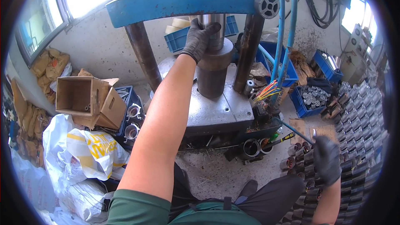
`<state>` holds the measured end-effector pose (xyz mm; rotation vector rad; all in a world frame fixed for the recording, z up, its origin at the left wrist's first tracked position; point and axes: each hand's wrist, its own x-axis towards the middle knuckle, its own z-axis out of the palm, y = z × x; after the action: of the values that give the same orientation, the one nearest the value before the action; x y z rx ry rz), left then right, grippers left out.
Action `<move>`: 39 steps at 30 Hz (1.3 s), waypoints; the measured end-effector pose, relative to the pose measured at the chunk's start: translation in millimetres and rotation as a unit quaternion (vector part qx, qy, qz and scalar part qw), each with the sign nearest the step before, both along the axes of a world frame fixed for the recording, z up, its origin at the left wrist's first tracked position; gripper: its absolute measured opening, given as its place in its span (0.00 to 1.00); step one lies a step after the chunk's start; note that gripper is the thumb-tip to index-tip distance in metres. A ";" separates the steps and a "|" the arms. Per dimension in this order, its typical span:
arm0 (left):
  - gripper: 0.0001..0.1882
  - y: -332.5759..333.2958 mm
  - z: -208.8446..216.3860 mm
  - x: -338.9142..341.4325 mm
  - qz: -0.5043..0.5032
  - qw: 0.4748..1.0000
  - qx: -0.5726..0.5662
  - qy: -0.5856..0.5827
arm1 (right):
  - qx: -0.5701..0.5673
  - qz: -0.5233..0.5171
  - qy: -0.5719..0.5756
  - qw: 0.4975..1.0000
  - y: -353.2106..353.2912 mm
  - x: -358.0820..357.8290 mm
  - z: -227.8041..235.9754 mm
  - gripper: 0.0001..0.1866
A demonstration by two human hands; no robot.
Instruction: Manually assemble wires into an electric motor stator and use a hydraulic press to fit parts.
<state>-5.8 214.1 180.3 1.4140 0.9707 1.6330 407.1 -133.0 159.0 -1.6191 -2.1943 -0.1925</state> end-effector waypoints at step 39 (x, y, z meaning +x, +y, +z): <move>0.43 -205.1 -143.2 -24.9 -0.125 0.882 -0.081 -0.447 | -0.009 0.162 -0.107 0.981 6.3 -138.6 1.0 0.29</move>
<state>-30.8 9.0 37.2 0.5016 0.3413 1.6808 268.5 -126.6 160.0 -1.2751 -2.5922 -0.2629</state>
